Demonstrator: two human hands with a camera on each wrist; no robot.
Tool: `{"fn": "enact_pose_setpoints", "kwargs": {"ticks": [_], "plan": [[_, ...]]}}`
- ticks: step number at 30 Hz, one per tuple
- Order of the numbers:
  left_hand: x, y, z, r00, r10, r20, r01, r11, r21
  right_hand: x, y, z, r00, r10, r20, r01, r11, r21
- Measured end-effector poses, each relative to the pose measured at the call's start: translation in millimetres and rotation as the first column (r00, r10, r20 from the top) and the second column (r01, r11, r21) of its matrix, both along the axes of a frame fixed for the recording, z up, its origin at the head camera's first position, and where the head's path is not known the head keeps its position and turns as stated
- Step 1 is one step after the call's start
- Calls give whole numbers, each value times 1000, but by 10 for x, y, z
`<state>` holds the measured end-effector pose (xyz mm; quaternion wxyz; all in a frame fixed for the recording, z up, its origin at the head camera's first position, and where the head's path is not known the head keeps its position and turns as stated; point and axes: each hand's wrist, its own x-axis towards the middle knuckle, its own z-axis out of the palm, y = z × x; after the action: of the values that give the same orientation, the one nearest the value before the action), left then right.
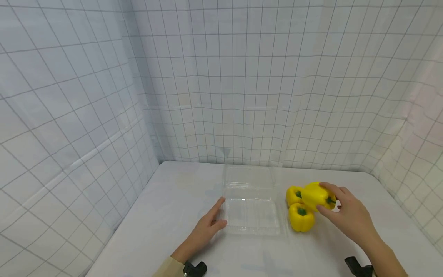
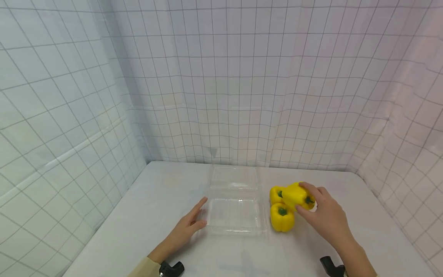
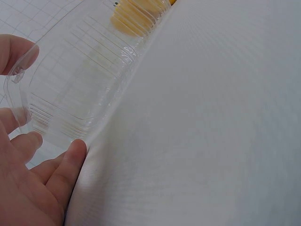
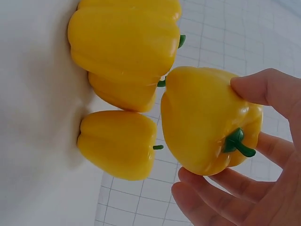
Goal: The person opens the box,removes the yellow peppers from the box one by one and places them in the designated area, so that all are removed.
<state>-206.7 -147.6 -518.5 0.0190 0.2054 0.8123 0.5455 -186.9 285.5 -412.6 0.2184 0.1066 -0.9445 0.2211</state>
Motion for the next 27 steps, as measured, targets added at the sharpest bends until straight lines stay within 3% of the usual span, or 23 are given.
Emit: {"fn": "enact_pose_setpoints", "kwargs": {"ticks": [27], "plan": [[-9,-10,-27,1000,-1,-6,1,1000,-8,64,265,-163,981,-62,184,47,995,88]]}}
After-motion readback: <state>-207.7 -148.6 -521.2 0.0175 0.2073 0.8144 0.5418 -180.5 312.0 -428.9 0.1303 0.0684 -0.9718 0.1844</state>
